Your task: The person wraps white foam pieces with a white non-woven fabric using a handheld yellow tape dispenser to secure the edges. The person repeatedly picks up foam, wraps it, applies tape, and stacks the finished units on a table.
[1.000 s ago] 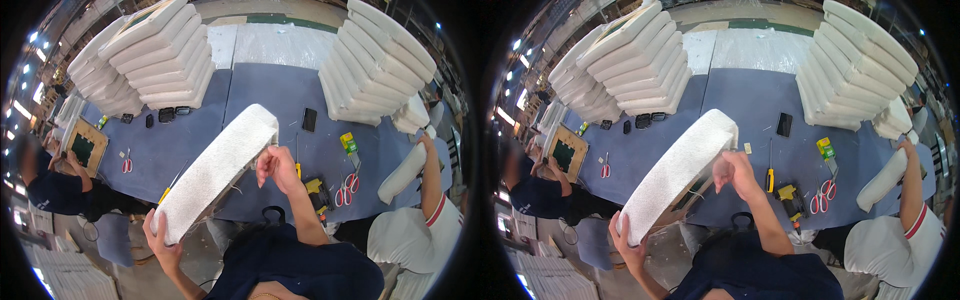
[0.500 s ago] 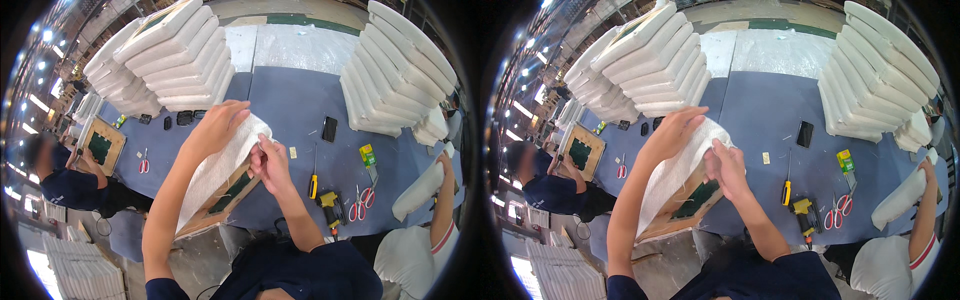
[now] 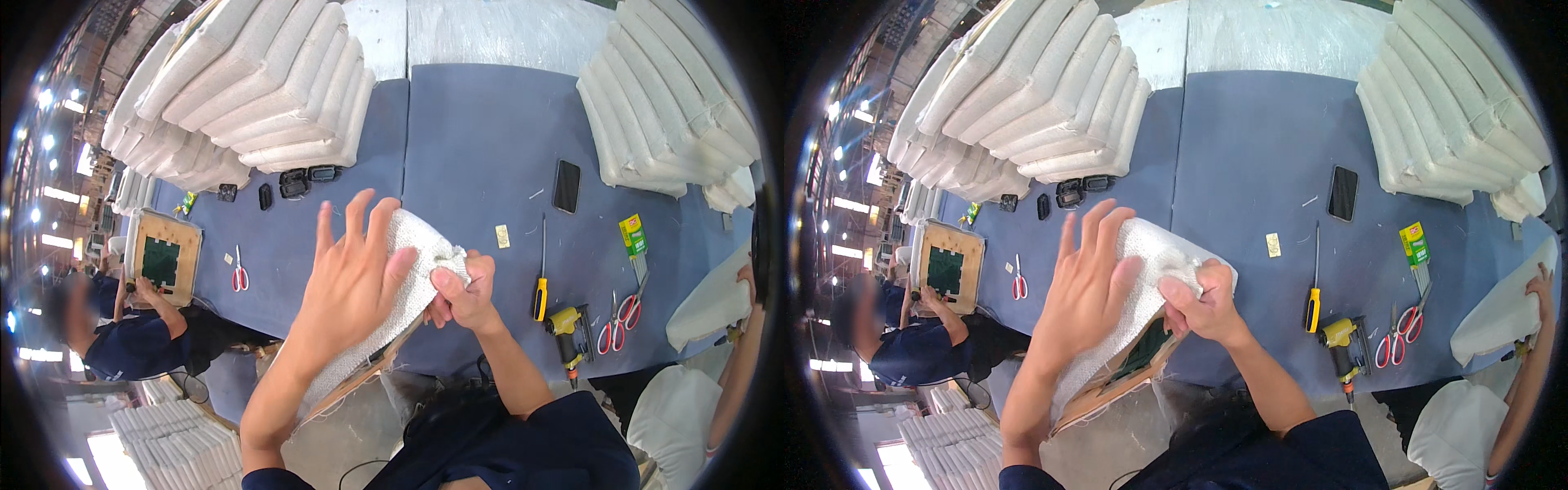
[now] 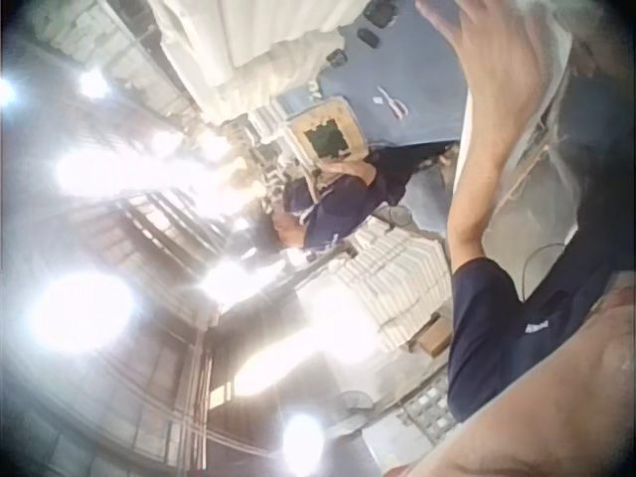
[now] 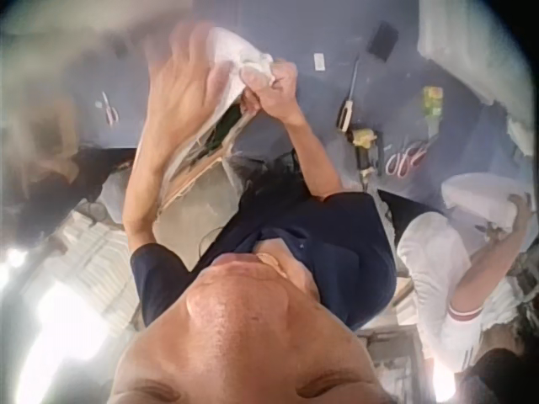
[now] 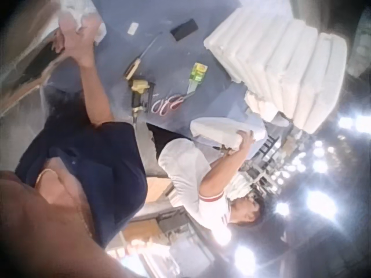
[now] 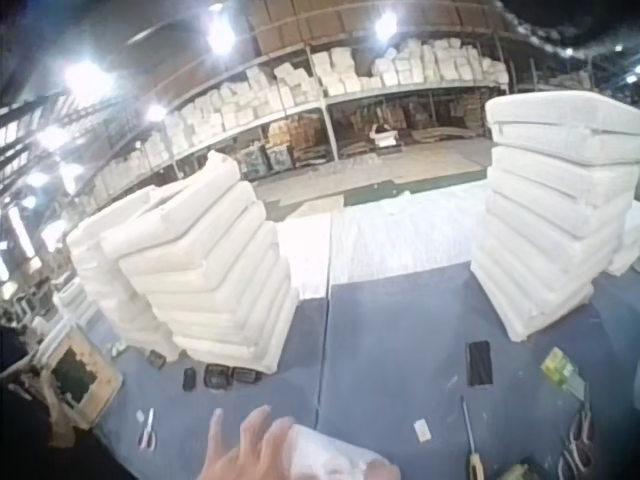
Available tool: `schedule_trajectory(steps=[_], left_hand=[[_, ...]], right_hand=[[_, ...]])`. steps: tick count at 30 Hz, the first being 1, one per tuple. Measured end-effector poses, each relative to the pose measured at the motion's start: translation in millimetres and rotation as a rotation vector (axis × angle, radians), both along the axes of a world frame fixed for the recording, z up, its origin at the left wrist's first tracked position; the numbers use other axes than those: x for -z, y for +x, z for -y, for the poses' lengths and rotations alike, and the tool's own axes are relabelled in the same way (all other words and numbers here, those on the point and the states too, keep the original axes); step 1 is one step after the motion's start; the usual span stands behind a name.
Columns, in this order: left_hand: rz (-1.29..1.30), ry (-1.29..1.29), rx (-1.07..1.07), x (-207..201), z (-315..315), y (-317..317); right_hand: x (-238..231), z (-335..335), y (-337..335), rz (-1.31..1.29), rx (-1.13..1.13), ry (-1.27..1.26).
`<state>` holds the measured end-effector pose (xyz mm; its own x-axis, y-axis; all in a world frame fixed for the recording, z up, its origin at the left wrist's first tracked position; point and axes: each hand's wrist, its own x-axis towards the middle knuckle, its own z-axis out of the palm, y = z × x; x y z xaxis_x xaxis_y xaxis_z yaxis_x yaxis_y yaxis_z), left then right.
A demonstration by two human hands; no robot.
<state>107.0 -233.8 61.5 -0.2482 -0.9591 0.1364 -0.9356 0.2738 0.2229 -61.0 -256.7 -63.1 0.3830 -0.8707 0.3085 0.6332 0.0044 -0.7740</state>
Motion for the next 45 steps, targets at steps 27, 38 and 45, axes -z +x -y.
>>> schedule_trajectory(steps=[27, 38, 45], left_hand=[[0.111, -0.309, -0.230, 28.9, -21.2, -3.8], [0.122, -0.417, -0.238, 51.2, -17.0, 10.2], [0.099, -0.407, -0.194, 46.0, -14.4, 7.6]], right_hand=[[271.1, -141.5, -290.4, -1.964, 0.501, 0.372], [26.3, -69.2, -131.0, -0.692, 0.146, 0.276], [-35.7, -48.5, -38.2, -0.606, 0.255, -0.017]])
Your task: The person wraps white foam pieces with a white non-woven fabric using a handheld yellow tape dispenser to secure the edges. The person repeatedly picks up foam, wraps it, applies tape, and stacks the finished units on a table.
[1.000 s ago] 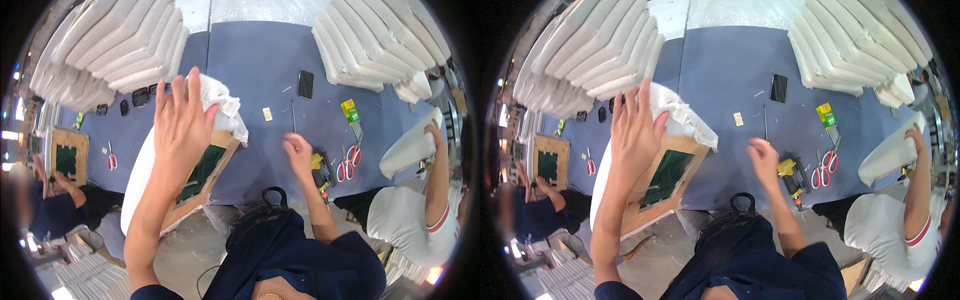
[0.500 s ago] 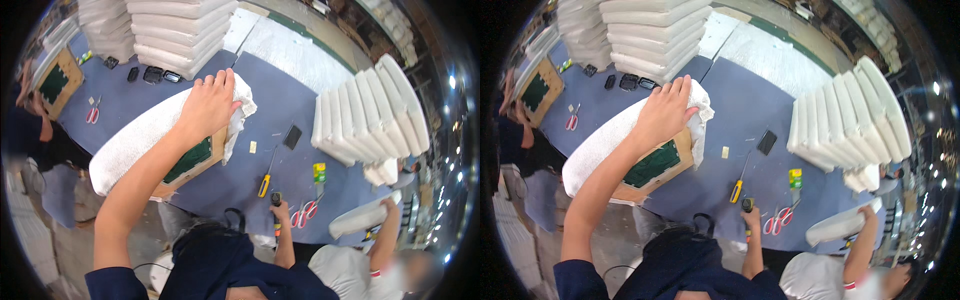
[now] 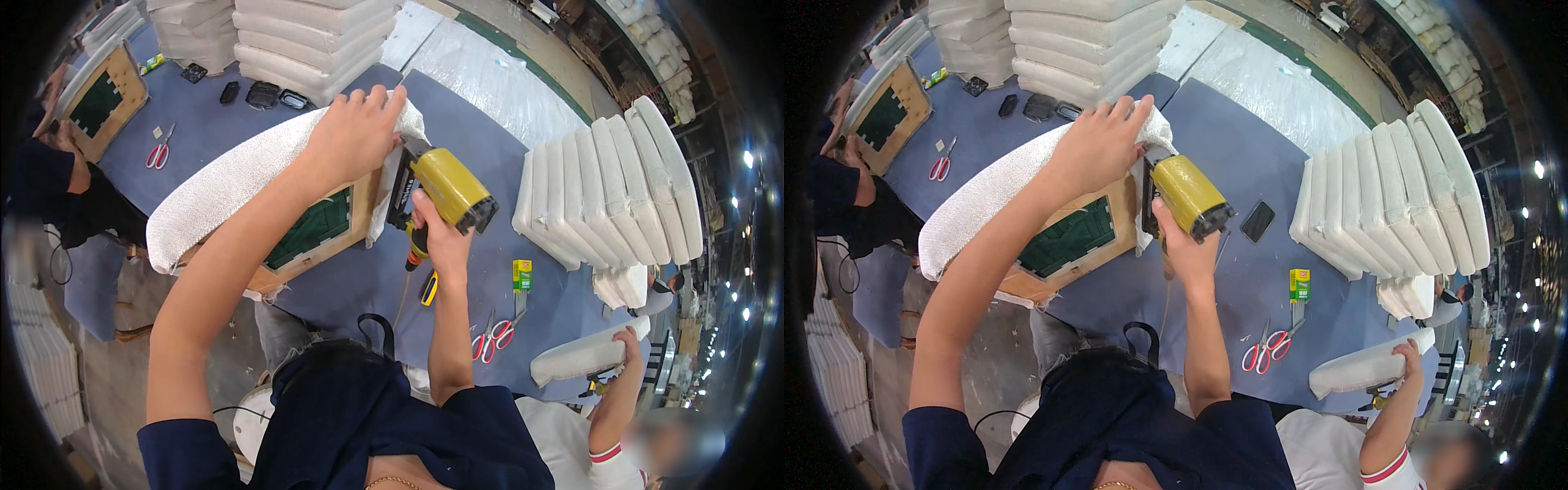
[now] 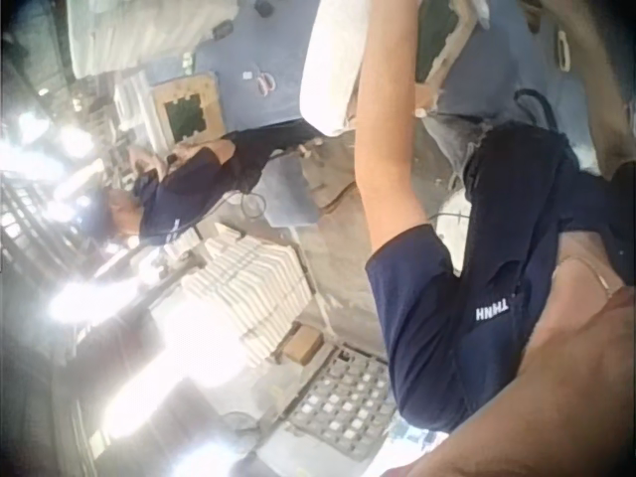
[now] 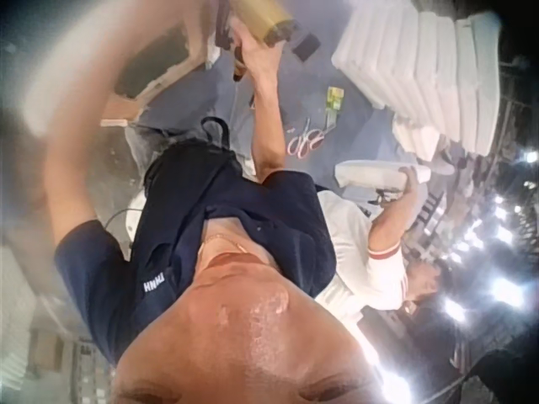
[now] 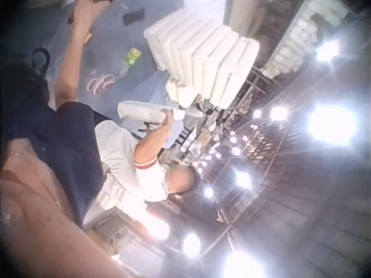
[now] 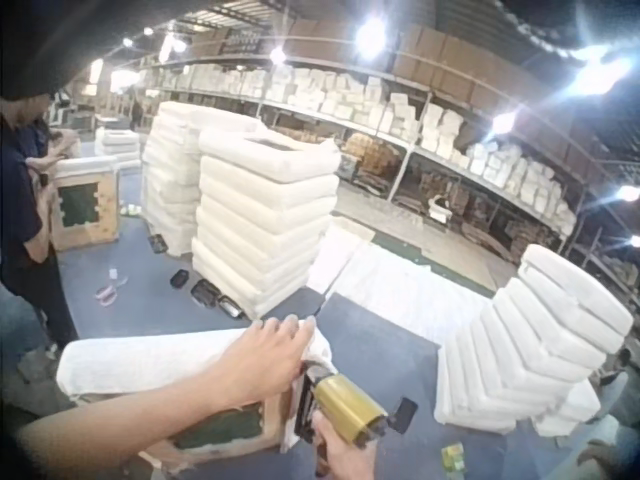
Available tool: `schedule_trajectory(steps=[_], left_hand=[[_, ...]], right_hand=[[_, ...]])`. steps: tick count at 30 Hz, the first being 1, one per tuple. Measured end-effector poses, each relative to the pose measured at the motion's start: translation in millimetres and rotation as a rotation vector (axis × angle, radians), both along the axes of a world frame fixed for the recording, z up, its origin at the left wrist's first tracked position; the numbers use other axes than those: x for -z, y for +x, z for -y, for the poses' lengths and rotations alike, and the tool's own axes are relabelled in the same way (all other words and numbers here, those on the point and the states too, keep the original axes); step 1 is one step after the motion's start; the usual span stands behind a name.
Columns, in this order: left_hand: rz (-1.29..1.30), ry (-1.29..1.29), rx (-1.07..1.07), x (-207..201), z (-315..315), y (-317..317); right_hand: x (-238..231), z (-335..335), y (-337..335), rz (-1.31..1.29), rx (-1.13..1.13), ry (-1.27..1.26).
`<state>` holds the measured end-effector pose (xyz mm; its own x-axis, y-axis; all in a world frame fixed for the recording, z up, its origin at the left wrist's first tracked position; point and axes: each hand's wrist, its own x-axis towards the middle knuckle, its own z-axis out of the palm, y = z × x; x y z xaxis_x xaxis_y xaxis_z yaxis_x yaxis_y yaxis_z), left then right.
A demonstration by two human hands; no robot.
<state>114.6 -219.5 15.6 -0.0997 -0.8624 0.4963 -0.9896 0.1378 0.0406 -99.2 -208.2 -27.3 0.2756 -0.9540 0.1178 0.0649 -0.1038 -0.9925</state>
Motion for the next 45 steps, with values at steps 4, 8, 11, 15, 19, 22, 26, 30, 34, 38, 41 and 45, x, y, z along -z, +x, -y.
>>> schedule_trajectory(steps=[4, 8, 11, 15, 19, 22, 26, 30, 34, 38, 41, 45], left_hand=[[0.009, 0.018, 0.002, -1.2, -2.2, -5.0], [-0.003, 0.044, -0.018, -3.4, -9.3, -1.5], [-0.006, 0.025, 0.002, -2.5, -7.0, -8.7], [0.034, 0.077, 0.008, -9.0, -10.2, -8.5], [0.056, 0.145, 0.028, -16.9, -11.4, -7.5], [0.064, 0.183, 0.115, -15.0, -7.5, 3.3], [-0.404, 0.460, 0.389, -30.9, -0.7, 55.3], [-0.874, 0.704, 0.341, -17.9, 11.4, 98.7], [-0.771, 0.734, 0.145, -31.6, -7.5, 50.3], [-0.326, 0.459, 0.266, -22.4, -14.1, 46.0], [-0.038, 0.108, 0.153, -14.2, -39.1, 17.9], [0.194, 0.132, -0.001, -24.6, -53.4, -3.1]], right_hand=[[13.2, 6.9, 5.0, -0.091, 0.029, 0.005], [15.9, 2.4, 6.8, -0.111, 0.027, -0.046], [14.8, 6.7, -1.3, -0.191, 0.033, -0.053], [10.8, 5.8, -5.3, -0.268, -0.041, -0.052], [34.8, 7.6, -0.2, -0.330, 0.037, -0.164], [51.8, 10.3, 4.1, -0.275, 0.106, -0.127], [26.7, -8.4, 0.0, -0.127, 0.082, -0.136], [23.1, -25.5, 6.9, -0.093, 0.022, 0.078], [28.3, -36.2, 5.1, -0.005, 0.157, -0.081], [35.3, -38.8, 10.7, 0.014, 0.173, -0.139], [36.0, -37.6, 9.8, -0.020, 0.146, -0.142], [20.8, -38.9, 4.2, -0.017, 0.109, -0.046]])
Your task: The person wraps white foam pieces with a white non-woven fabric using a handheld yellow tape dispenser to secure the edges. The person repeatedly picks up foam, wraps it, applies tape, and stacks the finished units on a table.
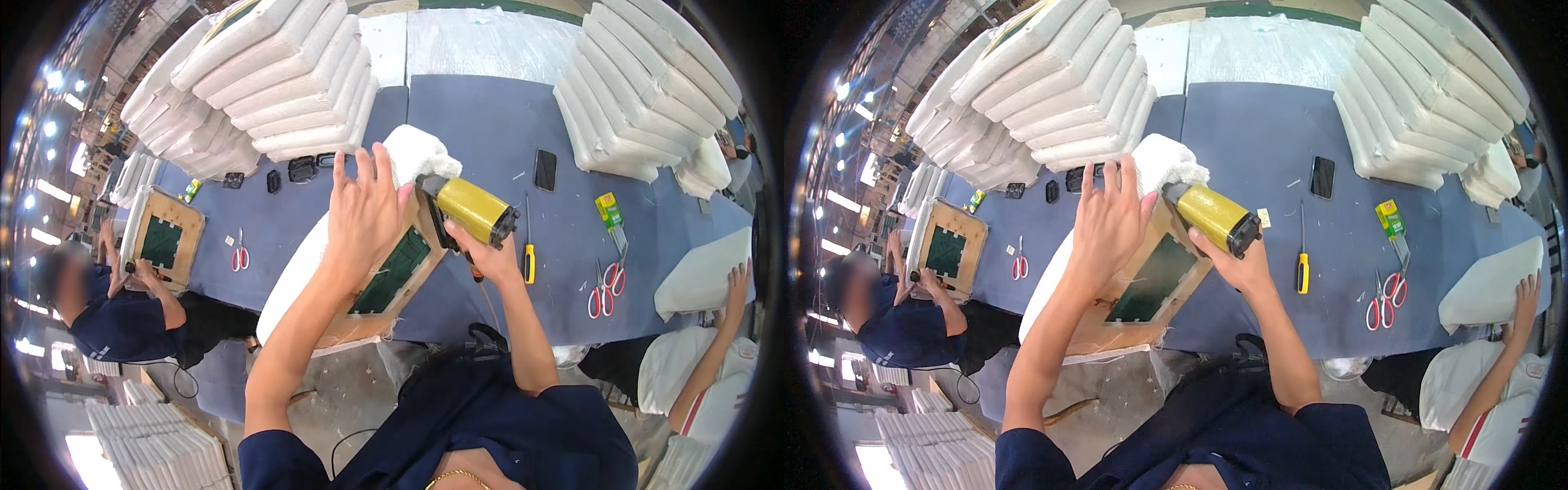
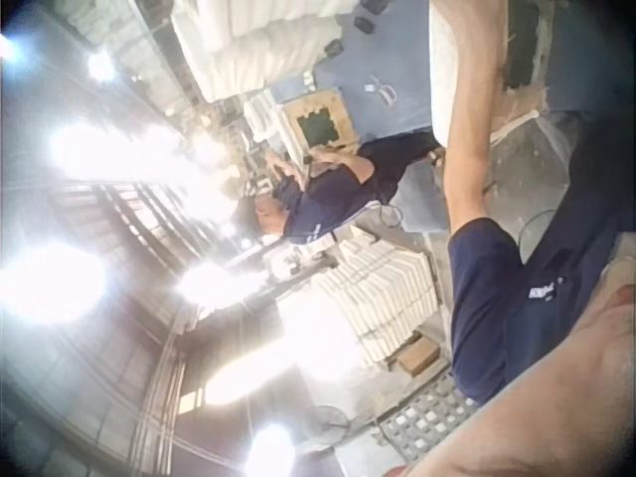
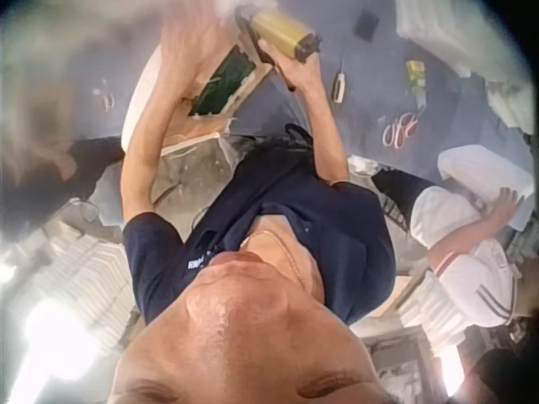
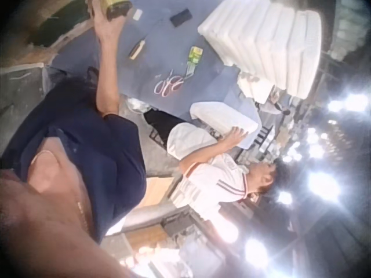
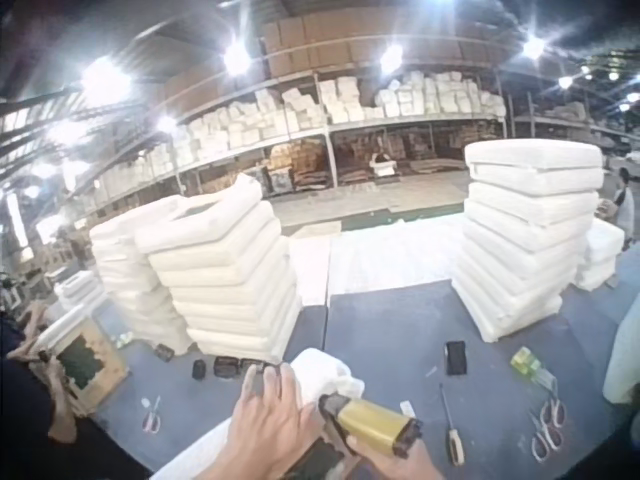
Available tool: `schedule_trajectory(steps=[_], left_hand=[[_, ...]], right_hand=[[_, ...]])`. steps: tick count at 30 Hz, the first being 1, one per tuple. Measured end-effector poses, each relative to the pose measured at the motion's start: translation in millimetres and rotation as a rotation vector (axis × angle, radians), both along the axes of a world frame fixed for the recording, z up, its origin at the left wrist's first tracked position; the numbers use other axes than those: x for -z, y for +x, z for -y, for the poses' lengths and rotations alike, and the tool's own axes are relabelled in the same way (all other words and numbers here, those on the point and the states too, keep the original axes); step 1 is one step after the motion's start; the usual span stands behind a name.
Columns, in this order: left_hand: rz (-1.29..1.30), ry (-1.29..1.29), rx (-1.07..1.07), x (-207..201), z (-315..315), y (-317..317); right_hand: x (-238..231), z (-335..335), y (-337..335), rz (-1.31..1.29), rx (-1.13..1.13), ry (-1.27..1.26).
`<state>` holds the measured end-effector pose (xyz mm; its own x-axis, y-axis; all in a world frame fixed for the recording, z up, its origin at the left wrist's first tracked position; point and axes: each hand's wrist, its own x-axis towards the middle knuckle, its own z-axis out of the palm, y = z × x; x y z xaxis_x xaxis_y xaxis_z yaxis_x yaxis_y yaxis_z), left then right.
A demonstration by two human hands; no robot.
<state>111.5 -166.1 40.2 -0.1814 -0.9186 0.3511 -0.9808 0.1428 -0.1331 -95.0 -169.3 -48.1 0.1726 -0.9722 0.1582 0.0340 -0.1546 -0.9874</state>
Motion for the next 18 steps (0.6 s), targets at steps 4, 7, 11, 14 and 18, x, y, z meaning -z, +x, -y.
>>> schedule_trajectory(steps=[4, 7, 11, 14, 18], left_hand=[[-0.074, 0.014, 0.107, -0.8, -0.8, -2.3], [-0.119, 0.048, 0.112, -7.0, -8.1, -6.1], [-0.109, 0.054, 0.138, -4.8, -9.5, -4.4], [-0.088, 0.060, 0.157, -5.2, -10.5, -2.7], [-0.049, 0.053, 0.197, -6.8, -11.2, 4.6]], right_hand=[[2.8, -6.0, -4.2, 0.033, -0.030, 0.038], [0.9, -5.3, -7.3, -0.011, -0.089, 0.039], [19.9, -10.0, -8.3, -0.172, -0.067, -0.081], [25.5, -14.1, -6.2, -0.197, -0.100, -0.104], [18.8, -22.3, 1.2, -0.104, -0.156, -0.055]])
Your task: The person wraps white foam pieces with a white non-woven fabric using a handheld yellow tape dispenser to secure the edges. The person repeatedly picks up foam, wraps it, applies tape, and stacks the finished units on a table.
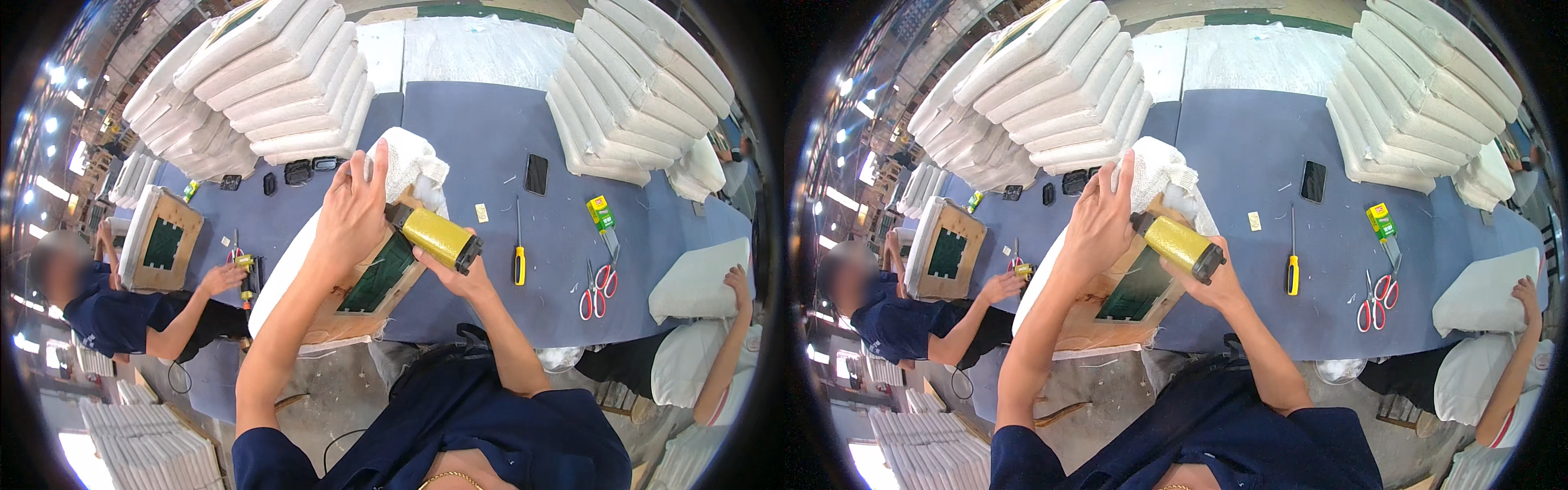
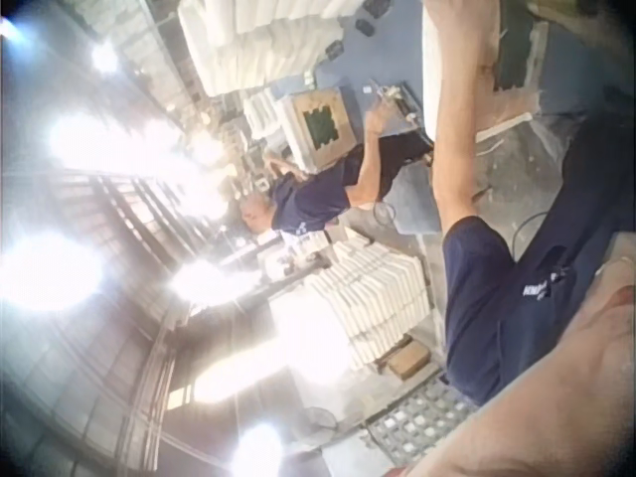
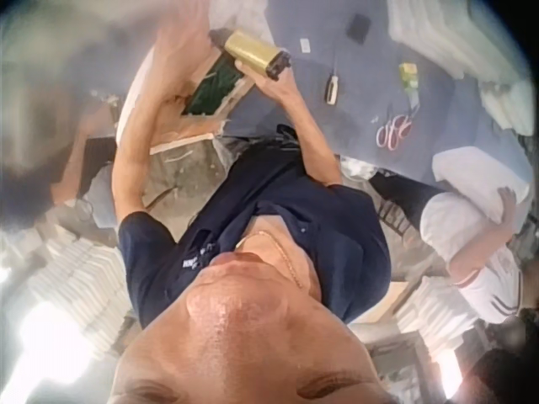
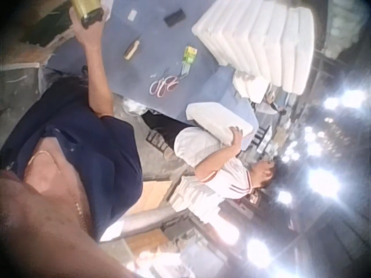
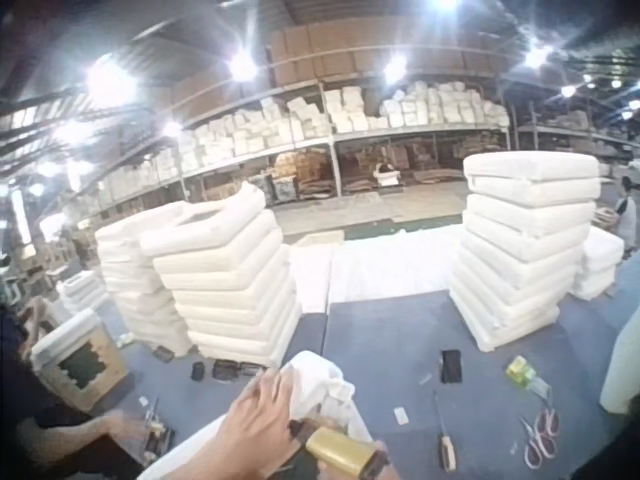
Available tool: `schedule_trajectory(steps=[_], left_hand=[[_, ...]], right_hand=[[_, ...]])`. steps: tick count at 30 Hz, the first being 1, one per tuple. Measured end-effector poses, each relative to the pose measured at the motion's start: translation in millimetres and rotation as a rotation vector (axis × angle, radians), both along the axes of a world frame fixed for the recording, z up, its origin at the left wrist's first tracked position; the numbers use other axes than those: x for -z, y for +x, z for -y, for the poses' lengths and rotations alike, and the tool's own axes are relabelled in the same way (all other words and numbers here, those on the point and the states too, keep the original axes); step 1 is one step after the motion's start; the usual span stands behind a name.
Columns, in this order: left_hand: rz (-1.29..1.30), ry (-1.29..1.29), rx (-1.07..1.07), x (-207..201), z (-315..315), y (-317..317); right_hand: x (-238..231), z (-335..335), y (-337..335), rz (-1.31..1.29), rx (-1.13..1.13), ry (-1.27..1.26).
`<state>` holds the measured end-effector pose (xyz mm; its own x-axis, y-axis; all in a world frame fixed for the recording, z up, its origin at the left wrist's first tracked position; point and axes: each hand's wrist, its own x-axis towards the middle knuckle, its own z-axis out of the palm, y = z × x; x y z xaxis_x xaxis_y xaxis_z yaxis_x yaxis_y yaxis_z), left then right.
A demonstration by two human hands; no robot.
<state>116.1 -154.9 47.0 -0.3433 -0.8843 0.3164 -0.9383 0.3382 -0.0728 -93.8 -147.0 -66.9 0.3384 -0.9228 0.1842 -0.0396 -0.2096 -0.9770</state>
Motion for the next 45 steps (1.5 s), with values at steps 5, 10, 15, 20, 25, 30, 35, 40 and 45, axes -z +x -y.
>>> schedule_trajectory(steps=[5, 10, 15, 20, 25, 30, 35, 40, 45], left_hand=[[-0.532, 0.488, 0.182, -14.0, 10.7, 62.4], [-0.772, 0.587, -0.061, 13.7, 25.6, 84.9], [-0.265, 0.251, -0.041, 8.4, -12.1, 56.8], [0.005, 0.008, -0.247, 6.7, -50.1, 17.2], [-0.032, -0.011, -0.151, 2.9, -49.4, 15.0], [-0.040, 0.008, -0.126, 4.0, -52.7, 12.7], [-0.039, 0.079, -0.157, -0.8, -58.6, 6.9], [-0.042, 0.082, -0.018, -7.4, -64.2, 10.3], [-0.841, 0.600, 0.016, -22.6, -53.8, 71.0]], right_hand=[[-8.3, -14.1, 11.5, 0.076, 0.077, -0.006], [-0.8, -24.2, 16.7, -0.030, 0.176, -0.122], [-2.4, -28.4, 22.4, -0.109, 0.157, -0.340], [-3.6, -28.3, 22.6, 0.019, 0.148, -0.100], [-10.1, -28.2, 17.9, -0.055, 0.070, -0.198], [-3.5, -35.8, 16.9, -0.046, 0.000, -0.193], [-7.7, -43.2, 17.7, -0.033, -0.033, -0.347], [-1.4, -51.7, 17.1, -0.024, -0.018, -0.378], [-5.8, -73.2, -12.3, -0.045, -0.057, -0.254]])
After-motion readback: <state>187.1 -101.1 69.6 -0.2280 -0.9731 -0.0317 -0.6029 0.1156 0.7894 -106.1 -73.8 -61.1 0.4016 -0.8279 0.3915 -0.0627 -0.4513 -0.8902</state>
